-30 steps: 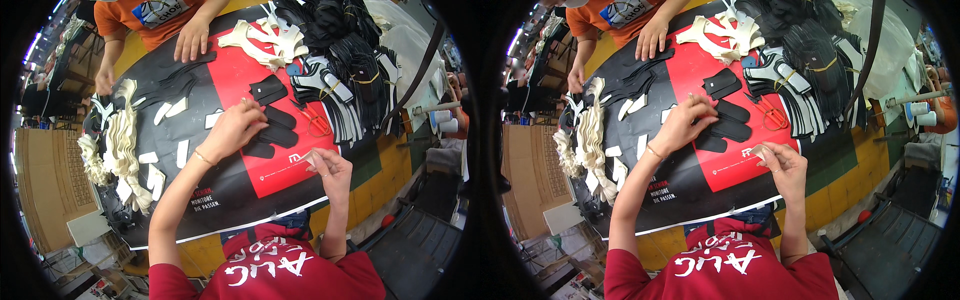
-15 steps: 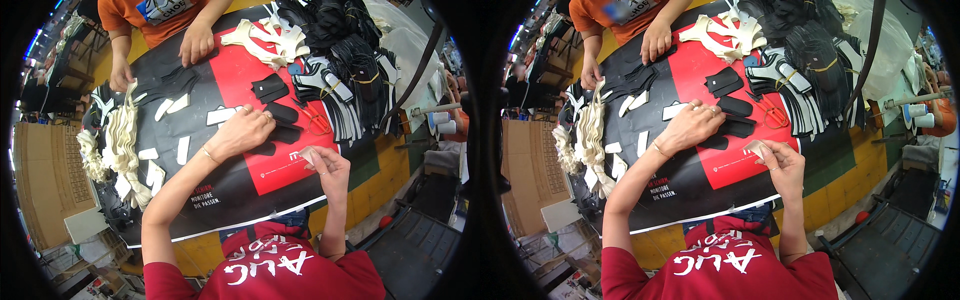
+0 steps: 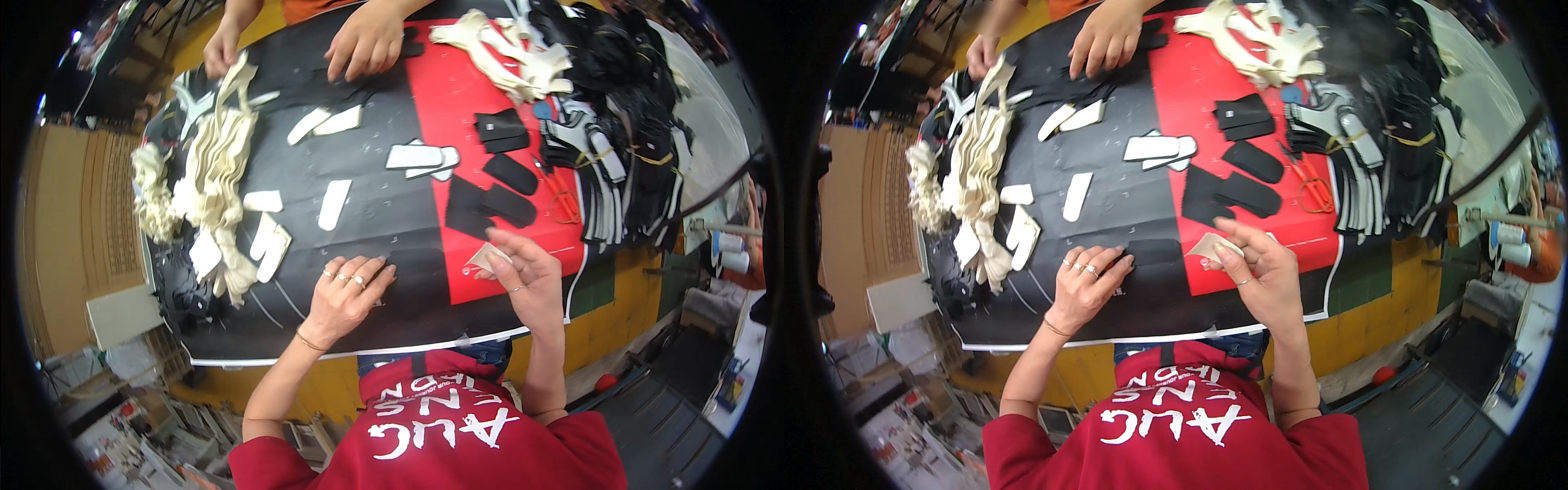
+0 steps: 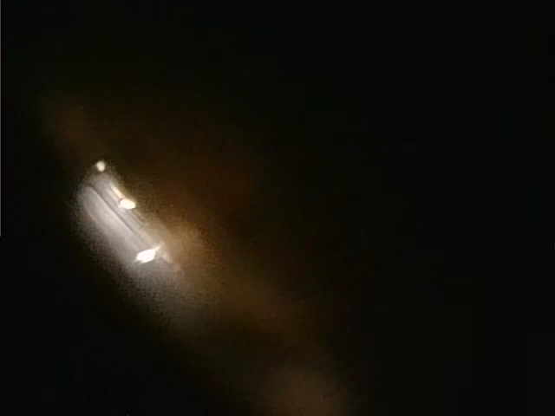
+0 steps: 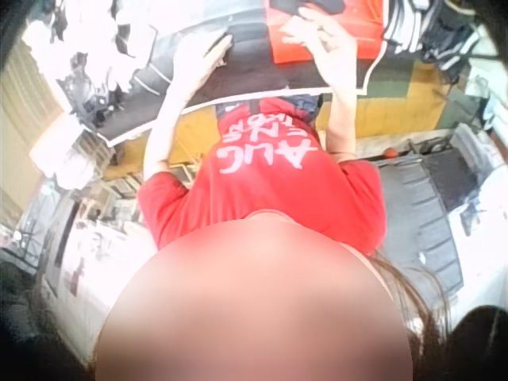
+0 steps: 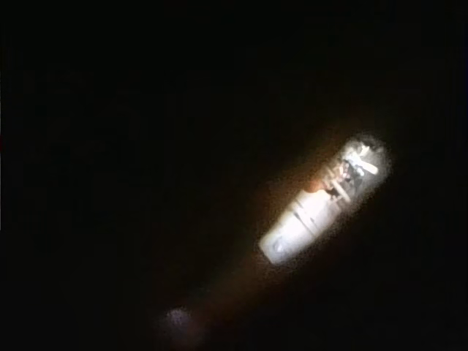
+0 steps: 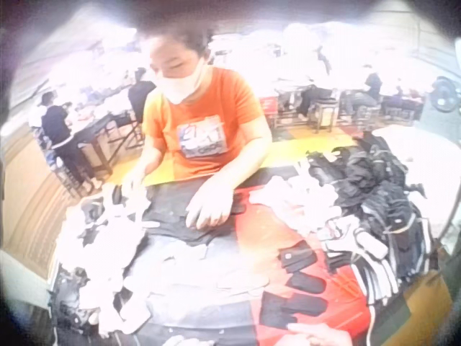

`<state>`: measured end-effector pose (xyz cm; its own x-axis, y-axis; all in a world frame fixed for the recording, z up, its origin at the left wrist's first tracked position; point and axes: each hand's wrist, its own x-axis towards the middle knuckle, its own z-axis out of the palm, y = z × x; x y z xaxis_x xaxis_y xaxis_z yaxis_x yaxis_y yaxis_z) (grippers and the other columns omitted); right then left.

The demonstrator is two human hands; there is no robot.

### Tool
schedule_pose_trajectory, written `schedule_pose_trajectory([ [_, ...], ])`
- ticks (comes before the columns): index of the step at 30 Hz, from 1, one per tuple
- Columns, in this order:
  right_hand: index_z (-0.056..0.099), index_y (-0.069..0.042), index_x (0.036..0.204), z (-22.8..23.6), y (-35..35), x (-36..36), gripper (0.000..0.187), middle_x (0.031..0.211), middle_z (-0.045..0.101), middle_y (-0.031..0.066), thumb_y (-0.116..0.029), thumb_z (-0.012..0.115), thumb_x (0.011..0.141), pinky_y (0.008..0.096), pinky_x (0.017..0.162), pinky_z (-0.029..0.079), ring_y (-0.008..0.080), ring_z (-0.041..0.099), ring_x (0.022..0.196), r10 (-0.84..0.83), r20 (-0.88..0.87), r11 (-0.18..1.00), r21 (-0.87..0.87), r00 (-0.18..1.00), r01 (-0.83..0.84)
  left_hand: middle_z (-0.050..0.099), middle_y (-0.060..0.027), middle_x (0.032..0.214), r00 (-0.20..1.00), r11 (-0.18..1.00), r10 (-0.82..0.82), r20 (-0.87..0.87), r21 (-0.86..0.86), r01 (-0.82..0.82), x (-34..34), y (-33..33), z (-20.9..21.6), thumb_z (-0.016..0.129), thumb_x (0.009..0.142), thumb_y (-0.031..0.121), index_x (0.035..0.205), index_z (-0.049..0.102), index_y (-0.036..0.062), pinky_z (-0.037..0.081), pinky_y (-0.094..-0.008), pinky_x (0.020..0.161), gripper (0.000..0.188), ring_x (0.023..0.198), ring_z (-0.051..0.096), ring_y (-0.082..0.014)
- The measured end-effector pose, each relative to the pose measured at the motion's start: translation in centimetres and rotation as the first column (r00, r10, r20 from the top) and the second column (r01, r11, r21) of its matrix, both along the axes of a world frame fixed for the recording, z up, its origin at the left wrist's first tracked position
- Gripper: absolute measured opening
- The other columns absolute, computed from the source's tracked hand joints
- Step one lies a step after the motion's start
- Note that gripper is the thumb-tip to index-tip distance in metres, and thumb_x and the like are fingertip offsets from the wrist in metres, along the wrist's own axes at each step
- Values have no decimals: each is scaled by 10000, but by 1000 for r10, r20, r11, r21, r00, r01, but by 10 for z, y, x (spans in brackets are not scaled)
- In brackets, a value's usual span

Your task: The person assembles gloves by hand at a workstation. They pick white and black glove components, align and attach them, and place the finished gloves into piles on the table. A coworker across the table performs similar assembly.

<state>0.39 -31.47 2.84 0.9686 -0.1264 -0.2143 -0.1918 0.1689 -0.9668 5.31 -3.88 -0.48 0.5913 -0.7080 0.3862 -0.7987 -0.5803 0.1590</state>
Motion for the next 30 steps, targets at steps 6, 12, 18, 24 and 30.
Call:
schedule_pose_trajectory([
  [6, 666, 80, 1100, -5, 42, 22, 173, 994, 659, 114, -4, 652, 949, 270, 757, 587, 162, 713, 868, 295, -58, 947, -110, 954, -300, 652, -56, 1246, 965, 966, 220, -146, -107, -236, -33, 4, -15, 797, 792, 215, 1119, 715, 116, 446, -389, 931, 352, 1040, 615, -217],
  [12, 672, 41, 1087, 4, 54, 35, 141, 873, 697, 49, -47, 620, 989, 220, 635, 489, 70, 634, 749, 403, -272, 843, -262, 874, -470, 621, -62, 1331, 942, 944, 304, -142, -88, -318, -41, -4, -22, 749, 824, 207, 1168, 714, 154, 426, -389, 954, 350, 1150, 593, -216],
  [18, 704, -16, 1114, 8, 61, 45, 180, 851, 704, 72, -93, 648, 961, 257, 560, 445, 100, 599, 646, 392, -186, 676, -607, 901, -419, 592, -81, 1383, 895, 902, 420, -147, -41, -430, -40, -16, -23, 733, 815, 203, 1214, 704, 194, 361, -391, 1024, 399, 1201, 562, -234],
  [24, 726, -10, 1041, 4, 56, 67, 151, 834, 718, 94, -102, 697, 925, 272, 530, 447, 138, 625, 619, 522, -165, 566, -666, 836, -486, 546, -75, 1434, 908, 920, 383, -167, -23, -392, -32, -9, -22, 742, 827, 272, 1213, 686, 228, 392, -384, 951, 393, 1243, 525, -228],
  [30, 722, 47, 946, -2, 52, 83, 135, 743, 713, 88, -81, 702, 911, 250, 509, 470, 93, 629, 565, 503, -289, 588, -577, 814, -568, 531, -62, 1454, 907, 924, 372, -197, -10, -381, -32, -8, -22, 752, 812, 289, 1210, 686, 235, 377, -379, 970, 407, 1278, 487, -222],
])
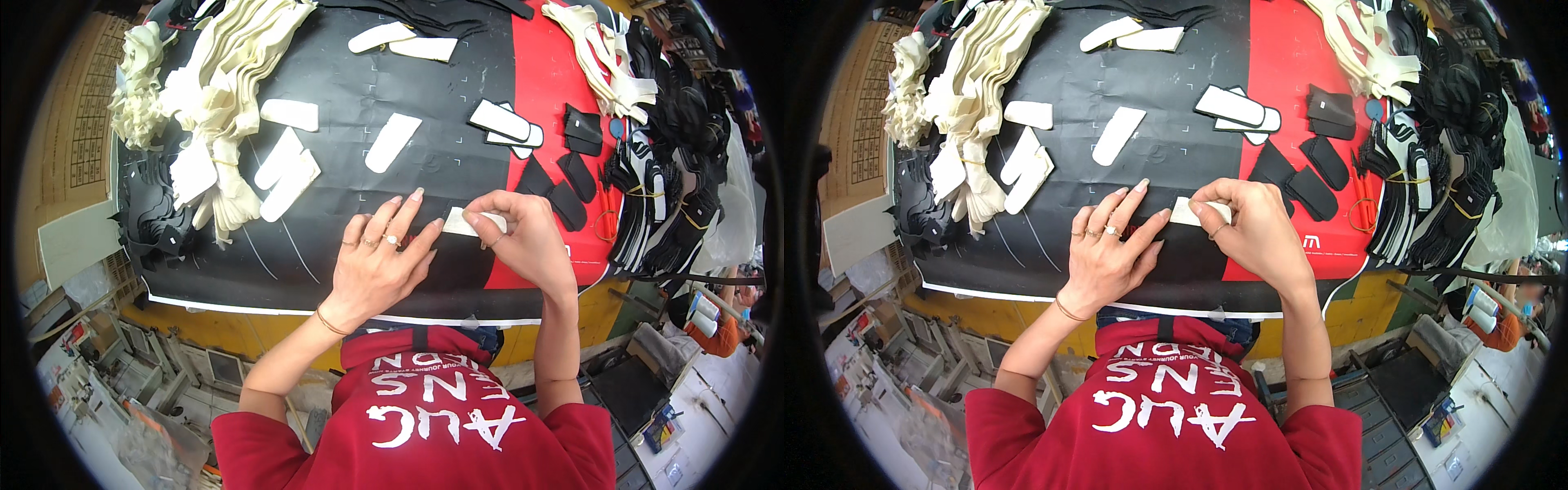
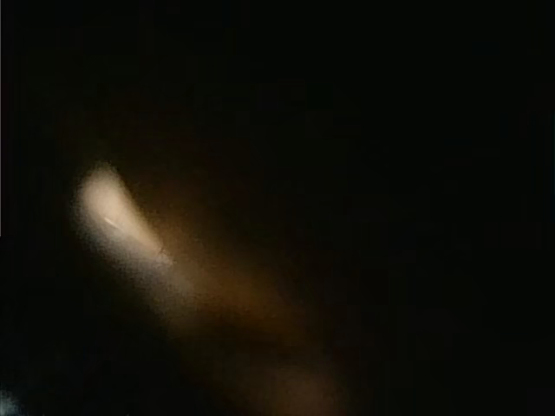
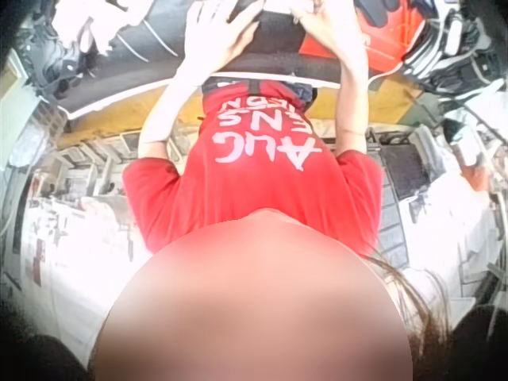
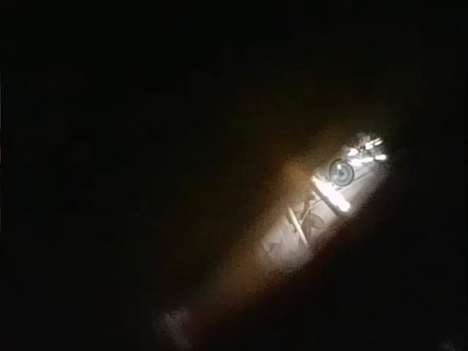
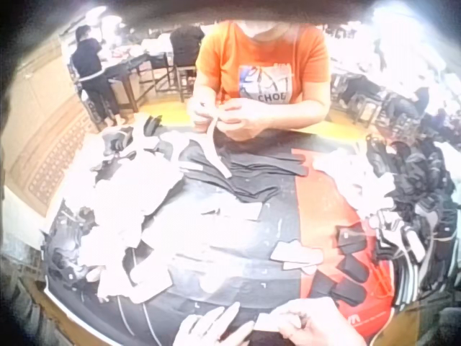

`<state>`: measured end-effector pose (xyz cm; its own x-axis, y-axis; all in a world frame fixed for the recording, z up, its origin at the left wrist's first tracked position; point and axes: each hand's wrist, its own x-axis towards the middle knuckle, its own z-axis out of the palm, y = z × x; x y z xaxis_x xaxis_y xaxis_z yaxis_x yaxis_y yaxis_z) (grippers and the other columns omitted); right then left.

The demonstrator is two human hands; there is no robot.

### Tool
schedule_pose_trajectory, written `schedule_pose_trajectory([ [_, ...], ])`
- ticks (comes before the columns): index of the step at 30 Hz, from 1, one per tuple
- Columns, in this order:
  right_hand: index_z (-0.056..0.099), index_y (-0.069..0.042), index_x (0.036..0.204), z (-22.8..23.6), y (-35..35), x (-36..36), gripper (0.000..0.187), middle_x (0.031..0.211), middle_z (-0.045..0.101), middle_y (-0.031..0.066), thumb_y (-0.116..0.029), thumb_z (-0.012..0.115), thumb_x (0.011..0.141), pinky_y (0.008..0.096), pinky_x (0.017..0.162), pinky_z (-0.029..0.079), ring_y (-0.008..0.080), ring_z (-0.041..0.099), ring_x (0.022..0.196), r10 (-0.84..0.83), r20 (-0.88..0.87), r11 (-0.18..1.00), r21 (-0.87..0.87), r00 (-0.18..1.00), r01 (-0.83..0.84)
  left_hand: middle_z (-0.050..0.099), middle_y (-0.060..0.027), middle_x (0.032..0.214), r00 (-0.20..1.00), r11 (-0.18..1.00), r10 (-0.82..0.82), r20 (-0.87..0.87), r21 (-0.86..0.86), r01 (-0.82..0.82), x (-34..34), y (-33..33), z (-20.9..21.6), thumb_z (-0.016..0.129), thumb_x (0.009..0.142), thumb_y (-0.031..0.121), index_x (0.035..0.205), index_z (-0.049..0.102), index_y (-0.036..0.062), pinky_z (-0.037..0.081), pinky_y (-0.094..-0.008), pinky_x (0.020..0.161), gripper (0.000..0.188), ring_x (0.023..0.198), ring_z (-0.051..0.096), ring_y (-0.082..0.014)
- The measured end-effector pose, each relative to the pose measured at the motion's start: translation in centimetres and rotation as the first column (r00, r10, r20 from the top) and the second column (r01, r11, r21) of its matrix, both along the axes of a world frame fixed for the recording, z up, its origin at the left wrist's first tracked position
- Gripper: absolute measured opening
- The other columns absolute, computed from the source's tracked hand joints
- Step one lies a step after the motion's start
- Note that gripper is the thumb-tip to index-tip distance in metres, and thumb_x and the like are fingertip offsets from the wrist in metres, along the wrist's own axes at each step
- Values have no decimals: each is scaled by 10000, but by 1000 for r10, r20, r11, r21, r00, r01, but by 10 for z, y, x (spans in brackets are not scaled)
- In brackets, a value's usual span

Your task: The person assembles gloves by hand at a workstation. They pick white and black glove components, align and attach them, and place the finished gloves into piles on the table. A coworker across the table performs similar assembly.

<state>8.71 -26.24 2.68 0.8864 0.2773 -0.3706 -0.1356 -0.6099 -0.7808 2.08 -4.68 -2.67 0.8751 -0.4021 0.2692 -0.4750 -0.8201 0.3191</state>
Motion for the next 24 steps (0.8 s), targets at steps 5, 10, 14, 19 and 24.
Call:
schedule_pose_trajectory([
  [5, 714, 64, 926, 3, -3, 12, 156, 677, 676, 60, -90, 701, 912, 246, 516, 483, 91, 630, 560, 68, -56, 998, 13, 996, -68, 525, -57, 1466, 1000, 1000, 10, 3, 22, -10, -1, 0, 0, 755, 806, 306, 1221, 686, 253, 361, -378, 990, 424, 1278, 486, -217],
  [10, 709, 81, 904, 7, -2, 23, 188, 653, 653, 55, -107, 698, 909, 250, 494, 479, 97, 627, 540, 57, -172, 997, 55, 983, -48, 532, -55, 1460, 1000, 999, 10, -6, 39, -10, -1, 0, 2, 749, 813, 317, 1227, 689, 260, 352, -380, 1001, 422, 1267, 495, -214],
  [14, 711, 79, 884, 9, -1, 27, 188, 651, 652, 54, -108, 698, 903, 246, 491, 480, 94, 624, 530, 21, -270, 999, 47, 963, -9, 533, -56, 1457, 1000, 999, 13, -13, 48, -12, 0, -1, 4, 744, 819, 319, 1225, 691, 259, 346, -383, 1009, 414, 1260, 498, -213],
  [19, 712, 75, 888, 7, -1, 30, 186, 663, 663, 57, -110, 701, 906, 240, 489, 479, 91, 625, 526, 40, -280, 997, 70, 959, -21, 530, -56, 1460, 999, 999, 11, -30, 45, -9, 0, -1, 5, 740, 824, 318, 1224, 692, 256, 345, -387, 1016, 408, 1259, 498, -213],
  [24, 715, 75, 899, 4, -2, 30, 183, 677, 676, 61, -107, 697, 917, 236, 483, 475, 88, 627, 525, 79, -266, 992, 115, 961, -50, 550, -71, 1450, 998, 1000, 18, -57, 18, -17, -1, -2, 5, 719, 839, 280, 1232, 704, 250, 324, -393, 1050, 394, 1287, 487, -245],
])
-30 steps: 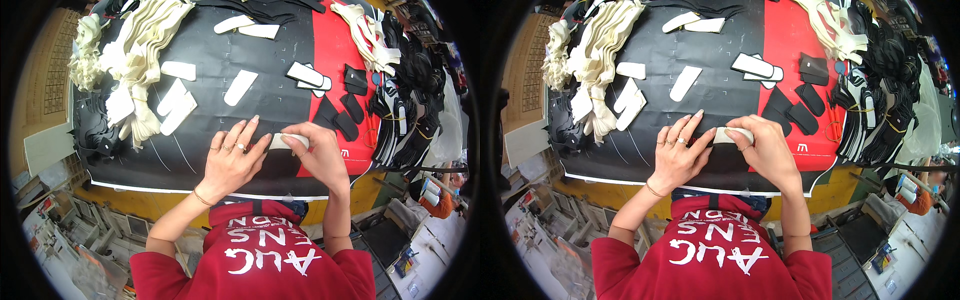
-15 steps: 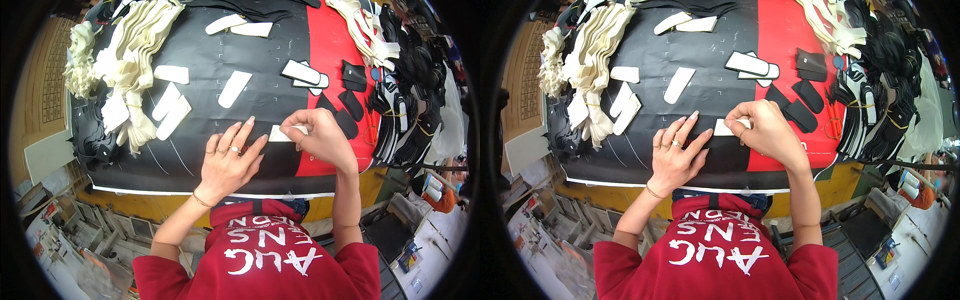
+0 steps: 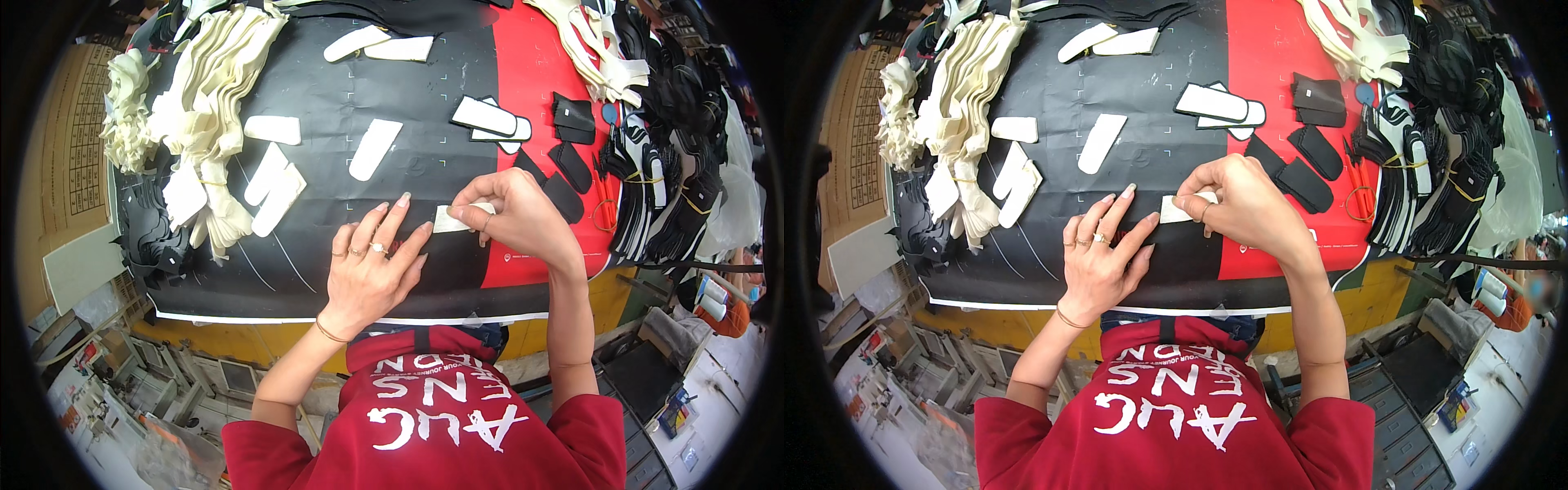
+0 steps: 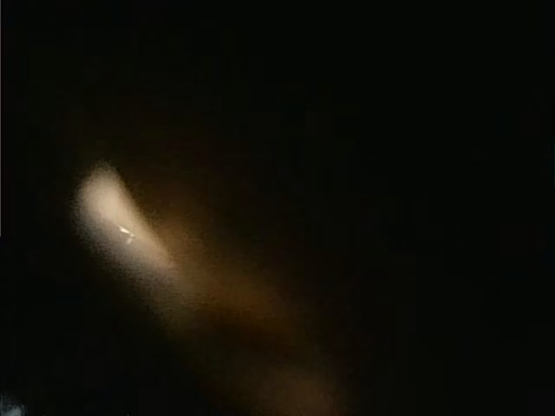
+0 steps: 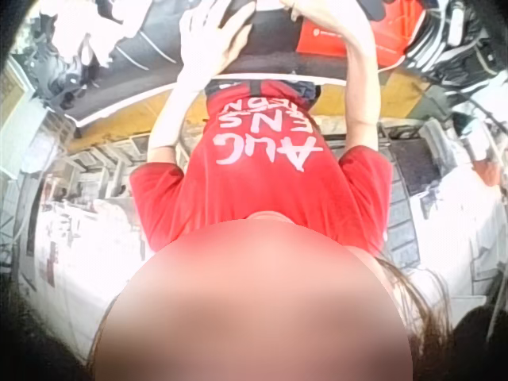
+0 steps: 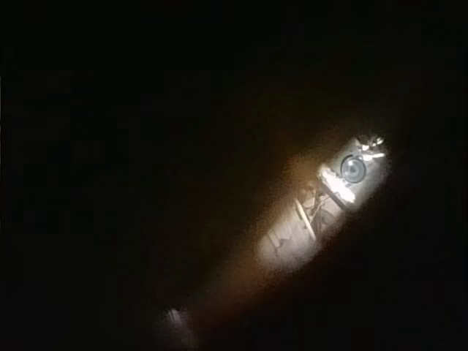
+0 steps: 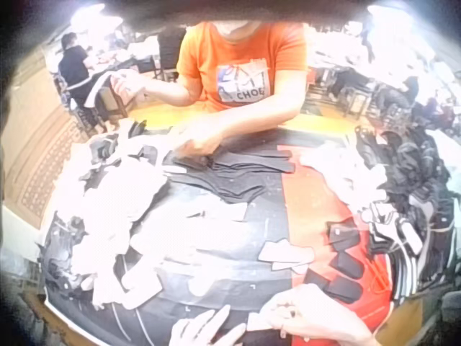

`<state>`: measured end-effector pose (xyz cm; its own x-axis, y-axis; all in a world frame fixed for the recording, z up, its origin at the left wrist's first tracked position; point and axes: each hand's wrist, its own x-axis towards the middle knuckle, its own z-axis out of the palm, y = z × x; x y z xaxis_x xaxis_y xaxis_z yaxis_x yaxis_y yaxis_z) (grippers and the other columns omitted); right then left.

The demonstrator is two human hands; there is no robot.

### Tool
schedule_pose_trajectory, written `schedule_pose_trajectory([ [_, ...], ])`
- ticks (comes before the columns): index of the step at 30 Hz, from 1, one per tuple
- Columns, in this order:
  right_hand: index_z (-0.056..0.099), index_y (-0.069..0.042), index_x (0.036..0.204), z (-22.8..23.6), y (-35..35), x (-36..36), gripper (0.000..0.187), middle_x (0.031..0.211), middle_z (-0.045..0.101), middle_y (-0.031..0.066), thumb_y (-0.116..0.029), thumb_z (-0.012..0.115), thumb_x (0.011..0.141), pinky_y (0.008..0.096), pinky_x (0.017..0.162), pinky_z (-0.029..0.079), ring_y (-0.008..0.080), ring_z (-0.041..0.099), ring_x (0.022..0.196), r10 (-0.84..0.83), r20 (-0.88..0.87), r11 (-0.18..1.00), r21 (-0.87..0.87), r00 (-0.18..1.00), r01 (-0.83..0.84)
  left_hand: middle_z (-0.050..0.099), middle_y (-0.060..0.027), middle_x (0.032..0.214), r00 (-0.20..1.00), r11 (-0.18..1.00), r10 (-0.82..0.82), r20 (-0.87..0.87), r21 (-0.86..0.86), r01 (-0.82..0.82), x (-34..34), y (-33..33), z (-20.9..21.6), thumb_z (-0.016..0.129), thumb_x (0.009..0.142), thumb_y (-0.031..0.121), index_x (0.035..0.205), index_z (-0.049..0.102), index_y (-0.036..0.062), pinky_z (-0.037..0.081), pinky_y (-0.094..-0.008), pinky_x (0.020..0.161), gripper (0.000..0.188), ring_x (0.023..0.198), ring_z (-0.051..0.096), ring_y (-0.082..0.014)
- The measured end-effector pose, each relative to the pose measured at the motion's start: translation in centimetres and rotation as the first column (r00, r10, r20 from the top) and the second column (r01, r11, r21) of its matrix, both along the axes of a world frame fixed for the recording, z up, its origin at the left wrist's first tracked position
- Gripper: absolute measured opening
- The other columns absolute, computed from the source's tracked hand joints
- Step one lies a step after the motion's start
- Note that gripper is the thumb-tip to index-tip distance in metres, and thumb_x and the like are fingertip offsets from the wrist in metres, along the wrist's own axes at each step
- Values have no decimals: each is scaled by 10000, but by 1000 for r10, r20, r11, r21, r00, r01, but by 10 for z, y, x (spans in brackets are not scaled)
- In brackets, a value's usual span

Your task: The person assembles gloves by hand at a workstation. They pick white and black glove components, align and attach them, and place the finished gloves into piles on the table. A coworker across the table performs similar assembly.

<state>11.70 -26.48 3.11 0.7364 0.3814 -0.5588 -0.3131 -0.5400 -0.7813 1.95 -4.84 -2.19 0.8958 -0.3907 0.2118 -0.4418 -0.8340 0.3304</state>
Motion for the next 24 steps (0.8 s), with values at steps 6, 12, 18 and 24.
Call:
schedule_pose_trajectory([
  [6, 717, 73, 896, 0, 0, 0, 178, 679, 679, 65, -104, 704, 911, 240, 486, 478, 89, 630, 525, -8, -6, 1000, -22, 1000, 8, 528, -54, 1464, 1000, 1000, -2, 29, 19, 2, 0, 1, -1, 734, 835, 318, 1235, 686, 257, 347, -388, 1016, 408, 1255, 505, -217],
  [12, 719, 75, 883, 0, 2, -2, 166, 671, 676, 67, -90, 709, 894, 247, 495, 487, 95, 630, 525, -29, 15, 999, -26, 999, 30, 529, -51, 1463, 1000, 1000, -6, 22, 17, 6, 1, 1, -1, 729, 840, 322, 1241, 683, 259, 347, -385, 1014, 408, 1259, 503, -217],
  [18, 721, 88, 877, 0, 3, -4, 164, 697, 689, 79, -75, 707, 882, 252, 508, 502, 104, 635, 536, -39, 41, 999, -23, 998, 40, 558, -65, 1441, 1000, 1000, -4, -11, -5, 4, 0, 1, 1, 726, 834, 289, 1242, 699, 225, 330, -391, 1044, 414, 1277, 495, -238],
  [24, 722, 95, 891, -2, 3, -5, 159, 725, 702, 92, -61, 696, 873, 255, 520, 523, 101, 640, 556, -28, 60, 1000, -13, 998, 28, 547, -69, 1453, 999, 1000, 3, -43, -3, -3, 0, 1, 2, 721, 836, 276, 1291, 671, 232, 322, -393, 1051, 459, 1286, 488, -236],
])
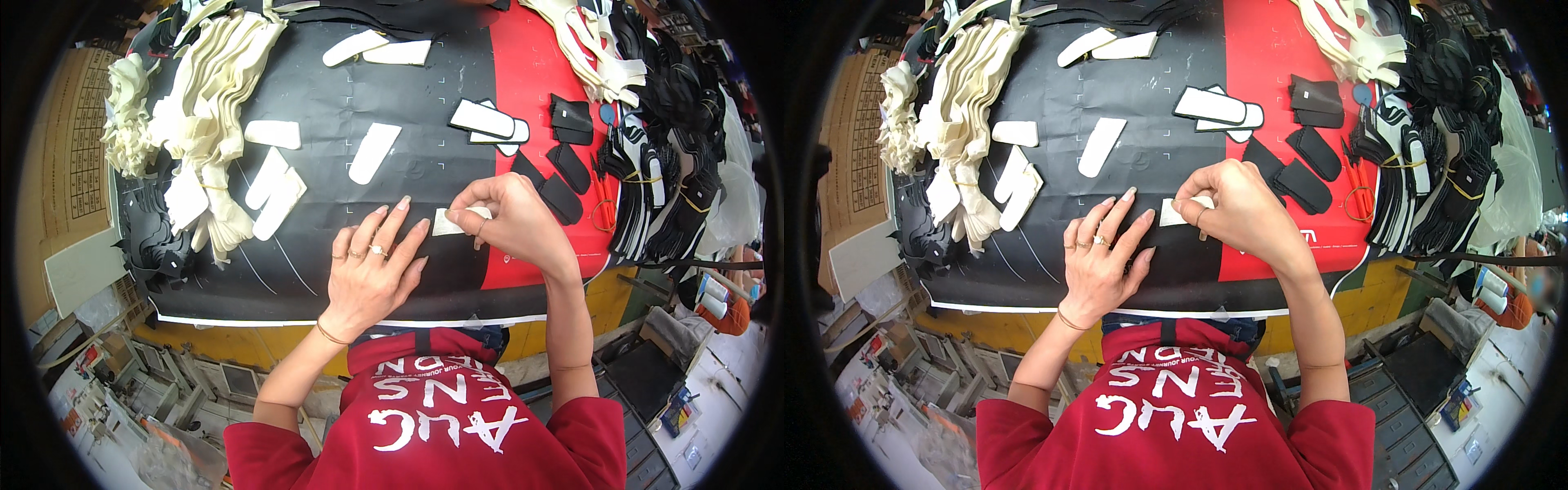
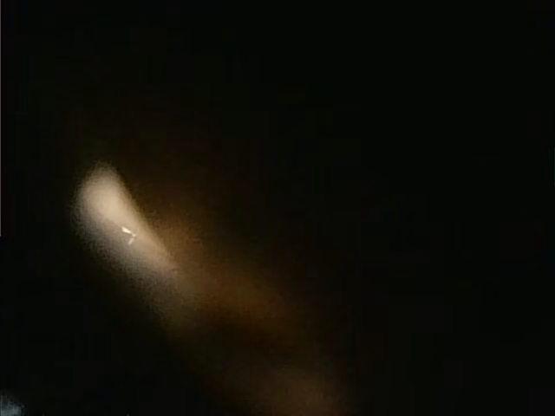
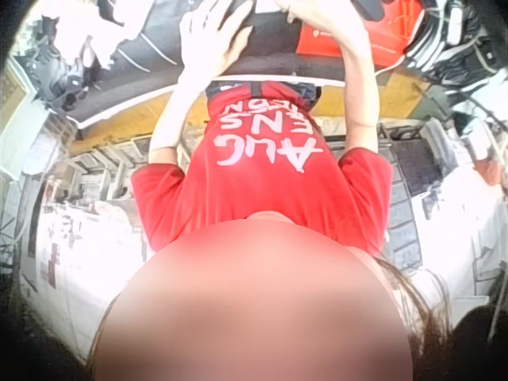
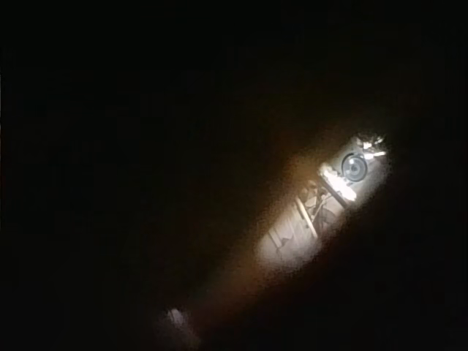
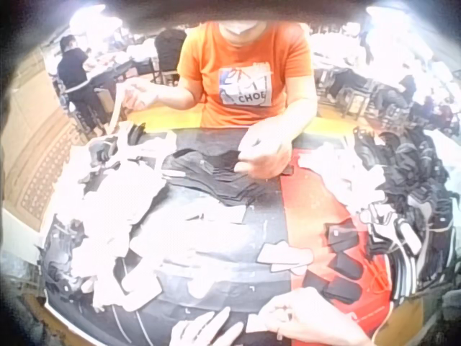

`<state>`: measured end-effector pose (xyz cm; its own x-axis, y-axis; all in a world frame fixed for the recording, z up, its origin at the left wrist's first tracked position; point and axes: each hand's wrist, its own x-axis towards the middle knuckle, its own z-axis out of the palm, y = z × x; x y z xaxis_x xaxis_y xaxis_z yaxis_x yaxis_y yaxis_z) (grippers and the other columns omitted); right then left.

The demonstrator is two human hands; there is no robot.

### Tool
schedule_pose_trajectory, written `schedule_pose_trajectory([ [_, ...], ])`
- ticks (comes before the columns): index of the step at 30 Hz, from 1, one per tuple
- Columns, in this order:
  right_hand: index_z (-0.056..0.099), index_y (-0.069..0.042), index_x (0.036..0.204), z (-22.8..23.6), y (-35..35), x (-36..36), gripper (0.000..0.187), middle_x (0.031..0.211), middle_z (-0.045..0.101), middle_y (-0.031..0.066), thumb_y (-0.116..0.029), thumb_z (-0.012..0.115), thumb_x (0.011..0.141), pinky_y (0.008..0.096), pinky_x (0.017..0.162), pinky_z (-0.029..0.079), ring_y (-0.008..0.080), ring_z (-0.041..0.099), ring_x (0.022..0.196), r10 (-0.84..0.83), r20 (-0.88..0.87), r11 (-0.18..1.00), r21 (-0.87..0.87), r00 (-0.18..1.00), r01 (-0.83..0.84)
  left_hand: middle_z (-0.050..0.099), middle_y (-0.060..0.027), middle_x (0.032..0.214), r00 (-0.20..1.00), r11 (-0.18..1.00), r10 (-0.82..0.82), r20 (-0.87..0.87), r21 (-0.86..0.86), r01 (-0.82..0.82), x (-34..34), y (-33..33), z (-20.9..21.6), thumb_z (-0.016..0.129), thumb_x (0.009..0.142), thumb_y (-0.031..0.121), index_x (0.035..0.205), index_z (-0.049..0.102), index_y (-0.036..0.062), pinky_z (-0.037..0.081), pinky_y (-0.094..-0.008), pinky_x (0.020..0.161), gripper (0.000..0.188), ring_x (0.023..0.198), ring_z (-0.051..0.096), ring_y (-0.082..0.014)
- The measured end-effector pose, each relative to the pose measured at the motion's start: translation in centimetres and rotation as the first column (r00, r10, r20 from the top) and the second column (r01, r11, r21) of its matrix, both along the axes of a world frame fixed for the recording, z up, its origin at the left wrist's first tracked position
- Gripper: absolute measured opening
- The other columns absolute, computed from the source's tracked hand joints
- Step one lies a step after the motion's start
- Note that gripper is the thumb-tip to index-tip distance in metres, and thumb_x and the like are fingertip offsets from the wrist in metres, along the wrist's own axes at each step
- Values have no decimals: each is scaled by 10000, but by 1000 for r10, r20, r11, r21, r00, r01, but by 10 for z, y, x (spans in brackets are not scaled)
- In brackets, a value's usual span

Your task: The person assembles gloves by hand at a workstation. They pick white and black glove components, align and attach them, and place the finished gloves into piles on the table. A coworker across the table performs similar assembly.

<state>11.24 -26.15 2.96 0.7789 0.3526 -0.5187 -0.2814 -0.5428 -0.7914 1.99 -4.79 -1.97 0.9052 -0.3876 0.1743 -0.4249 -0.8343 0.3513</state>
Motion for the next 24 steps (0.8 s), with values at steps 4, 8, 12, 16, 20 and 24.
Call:
schedule_pose_trajectory([
  [4, 723, 93, 890, 0, 0, 0, 154, 718, 698, 90, -56, 690, 868, 252, 521, 523, 98, 641, 564, -6, -2, 1000, 7, 1000, 6, 510, -76, 1487, 999, 999, -39, 24, 17, 39, 2, -2, -1, 700, 846, 248, 1342, 638, 258, 310, -398, 1048, 500, 1310, 472, -234],
  [8, 724, 91, 891, 0, 1, -1, 160, 707, 691, 83, -65, 695, 873, 248, 517, 515, 97, 642, 567, 6, 12, 1000, 6, 1000, -6, 489, -78, 1504, 997, 994, -71, 34, 81, 68, 3, -3, -2, 679, 853, 233, 1360, 625, 271, 302, -401, 1044, 512, 1330, 459, -234],
  [12, 720, 87, 890, -1, 2, -3, 167, 682, 675, 69, -79, 705, 883, 244, 509, 500, 90, 635, 564, 0, 10, 1000, 11, 1000, -1, 491, -82, 1503, 997, 994, -66, 45, 87, 62, 3, -4, -3, 669, 855, 230, 1363, 624, 266, 302, -403, 1041, 511, 1337, 459, -238],
  [16, 685, 72, 988, -2, 0, -13, 173, 676, 652, 37, -67, 721, 890, 231, 528, 483, 65, 622, 588, -23, 87, 999, -38, 996, 26, 505, -92, 1492, 997, 996, -66, 39, 70, 63, 4, -4, -2, 668, 857, 224, 1353, 633, 253, 316, -406, 1030, 499, 1337, 468, -244],
  [20, 599, 37, 1156, -1, -4, -35, 296, 728, 643, 15, -48, 728, 903, 211, 554, 457, 36, 588, 626, -242, 178, 970, 16, 954, 244, 516, -99, 1484, 997, 996, -69, 35, 55, 67, 4, -3, -1, 668, 854, 214, 1341, 643, 242, 329, -408, 1019, 489, 1331, 477, -250],
  [24, 541, 6, 1200, -9, -4, -52, 354, 732, 646, 25, -50, 727, 904, 233, 543, 441, 63, 571, 592, -358, 232, 933, 67, 904, 353, 519, -98, 1483, 997, 996, -69, 38, 62, 67, 5, -4, 0, 668, 850, 204, 1341, 645, 240, 326, -407, 1022, 493, 1326, 482, -253],
])
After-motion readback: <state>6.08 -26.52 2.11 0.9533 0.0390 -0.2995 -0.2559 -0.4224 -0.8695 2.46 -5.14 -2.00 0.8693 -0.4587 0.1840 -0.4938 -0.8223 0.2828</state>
